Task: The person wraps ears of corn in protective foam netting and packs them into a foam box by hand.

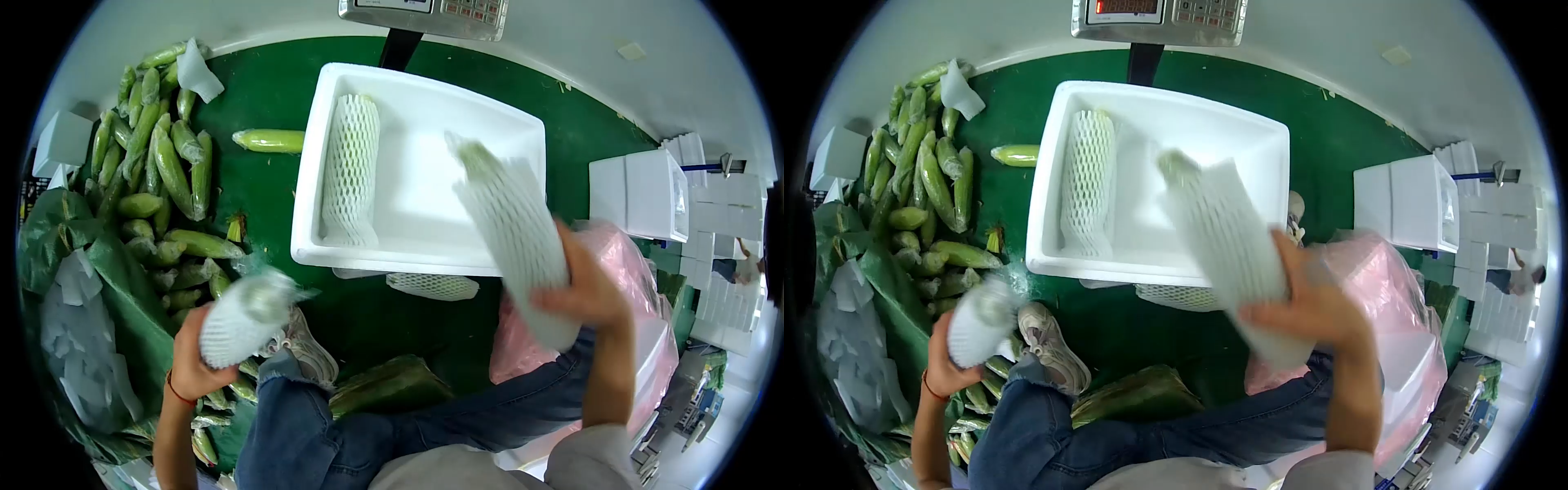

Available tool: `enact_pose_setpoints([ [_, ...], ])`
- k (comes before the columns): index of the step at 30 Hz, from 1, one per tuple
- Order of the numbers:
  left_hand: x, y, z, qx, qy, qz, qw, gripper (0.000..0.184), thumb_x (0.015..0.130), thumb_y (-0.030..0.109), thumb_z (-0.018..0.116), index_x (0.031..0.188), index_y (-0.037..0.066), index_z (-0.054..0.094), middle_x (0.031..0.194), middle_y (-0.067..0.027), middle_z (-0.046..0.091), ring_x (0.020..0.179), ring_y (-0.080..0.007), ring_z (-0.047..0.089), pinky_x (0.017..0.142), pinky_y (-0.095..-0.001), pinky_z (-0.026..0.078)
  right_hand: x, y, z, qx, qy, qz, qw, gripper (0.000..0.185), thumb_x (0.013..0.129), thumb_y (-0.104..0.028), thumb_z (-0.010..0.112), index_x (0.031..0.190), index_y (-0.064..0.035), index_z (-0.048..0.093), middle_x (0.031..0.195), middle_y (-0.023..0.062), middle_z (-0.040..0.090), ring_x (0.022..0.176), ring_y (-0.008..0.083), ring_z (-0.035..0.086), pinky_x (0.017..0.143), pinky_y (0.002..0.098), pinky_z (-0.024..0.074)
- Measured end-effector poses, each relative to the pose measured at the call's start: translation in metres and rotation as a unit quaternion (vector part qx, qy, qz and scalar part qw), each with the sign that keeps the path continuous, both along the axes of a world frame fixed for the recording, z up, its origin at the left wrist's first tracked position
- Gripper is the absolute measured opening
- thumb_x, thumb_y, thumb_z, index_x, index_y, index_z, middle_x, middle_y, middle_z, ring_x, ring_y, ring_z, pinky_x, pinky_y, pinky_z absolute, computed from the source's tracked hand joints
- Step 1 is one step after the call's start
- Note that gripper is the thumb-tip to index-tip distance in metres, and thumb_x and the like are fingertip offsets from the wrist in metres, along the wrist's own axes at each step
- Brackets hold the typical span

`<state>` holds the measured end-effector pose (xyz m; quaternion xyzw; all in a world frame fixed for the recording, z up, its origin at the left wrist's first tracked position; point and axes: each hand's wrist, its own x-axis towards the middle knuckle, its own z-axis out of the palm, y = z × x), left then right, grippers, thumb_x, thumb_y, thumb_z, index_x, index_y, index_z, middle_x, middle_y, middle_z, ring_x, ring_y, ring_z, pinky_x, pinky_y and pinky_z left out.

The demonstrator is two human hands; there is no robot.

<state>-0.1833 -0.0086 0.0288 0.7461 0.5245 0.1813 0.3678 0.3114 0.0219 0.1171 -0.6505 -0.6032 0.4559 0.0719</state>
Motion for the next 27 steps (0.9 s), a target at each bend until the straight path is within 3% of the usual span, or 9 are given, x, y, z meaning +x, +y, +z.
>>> enact_pose_setpoints([
  [6,-0.001,0.001,0.029,-0.076,-0.234,0.257,0.935,0.092,0.057,0.029,0.076,0.131,-0.008,0.034,0.12,-0.0154,0.052,0.108,-0.0225,0.055,0.092,-0.0365,0.045,-0.028,0.125,-0.071,-0.129,-0.185,0.283,0.932,0.067,0.07,-0.038,0.069,0.123,-0.0028,0.047,0.103,0.025,0.062,0.093,0.0392,0.06,0.083,0.0406,0.0473],
  [8,0.048,0.059,0.069,-0.16,-0.232,0.174,0.944,0.091,0.057,0.029,0.077,0.131,-0.007,0.036,0.116,-0.0136,0.055,0.105,-0.0214,0.057,0.091,-0.0364,0.045,-0.02,0.124,-0.145,-0.08,-0.105,0.36,0.924,0.069,0.073,-0.042,0.067,0.126,-0.0033,0.045,0.105,0.024,0.062,0.095,0.0388,0.06,0.084,0.042,0.0467],
  [10,0.105,0.112,0.077,0.015,-0.141,-0.001,0.99,0.087,0.059,0.022,0.075,0.134,-0.001,0.036,0.115,-0.0163,0.058,0.102,-0.0277,0.061,0.09,-0.0371,0.048,-0.005,0.096,-0.204,0.112,-0.097,0.36,0.921,0.071,0.078,-0.046,0.063,0.131,-0.0037,0.041,0.113,0.0235,0.059,0.103,0.0382,0.057,0.09,0.0425,0.0446],
  [14,0.23,0.195,0.054,0.061,0.108,-0.313,0.942,0.082,0.06,0.013,0.072,0.135,0.01,0.038,0.109,-0.0201,0.056,0.099,-0.0403,0.057,0.084,-0.0385,0.05,-0.024,0.075,-0.139,0.02,-0.151,0.332,0.931,0.057,0.089,-0.04,0.055,0.131,-0.0025,0.045,0.122,0.0201,0.055,0.114,0.0362,0.051,0.097,0.0451,0.0412],
  [15,0.263,0.207,0.031,0.103,0.152,-0.354,0.917,0.08,0.062,0.013,0.072,0.134,0.011,0.038,0.107,-0.0187,0.056,0.096,-0.0386,0.057,0.082,-0.0404,0.05,-0.018,0.055,-0.138,0.267,-0.127,0.324,0.899,0.037,0.088,-0.03,0.054,0.116,-0.0049,0.057,0.106,0.0152,0.061,0.097,0.0339,0.059,0.083,0.0441,0.0486],
  [20,0.32,0.216,-0.095,0.027,0.188,-0.435,0.88,0.076,0.07,0.022,0.071,0.138,0.016,0.037,0.113,-0.018,0.054,0.104,-0.0357,0.053,0.088,-0.0437,0.046,-0.041,-0.021,-0.07,0.309,0.119,0.369,0.869,0.016,0.075,-0.019,0.064,0.072,-0.0103,0.05,0.067,0.0023,0.039,0.059,0.0185,0.05,0.049,0.0302,0.044],
  [24,0.314,0.209,-0.078,0.012,0.252,-0.434,0.865,0.073,0.075,0.031,0.069,0.139,0.017,0.039,0.12,-0.0174,0.051,0.113,-0.0348,0.048,0.095,-0.0456,0.042,-0.038,-0.072,-0.173,0.312,-0.061,0.358,0.878,0.051,0.079,-0.025,0.062,0.127,-0.0095,0.052,0.113,0.0099,0.06,0.095,0.0284,0.06,0.076,0.0401,0.0514],
  [26,0.297,0.187,-0.072,0.259,0.209,-0.387,0.86,0.065,0.079,0.035,0.066,0.138,0.017,0.043,0.128,-0.0167,0.049,0.116,-0.0336,0.047,0.093,-0.0469,0.042,-0.023,-0.089,-0.259,0.307,-0.213,0.398,0.838,0.064,0.081,-0.026,0.061,0.14,-0.0126,0.04,0.126,0.0144,0.056,0.11,0.0331,0.055,0.093,0.0466,0.0431],
  [27,0.288,0.171,-0.064,0.264,0.122,-0.371,0.882,0.061,0.08,0.033,0.065,0.136,0.017,0.046,0.128,-0.016,0.05,0.114,-0.0327,0.049,0.091,-0.0452,0.043,-0.028,-0.087,-0.268,0.27,-0.139,0.296,0.905,0.058,0.082,-0.026,0.06,0.137,-0.0141,0.044,0.124,0.0151,0.056,0.11,0.0348,0.054,0.094,0.047,0.0424],
])
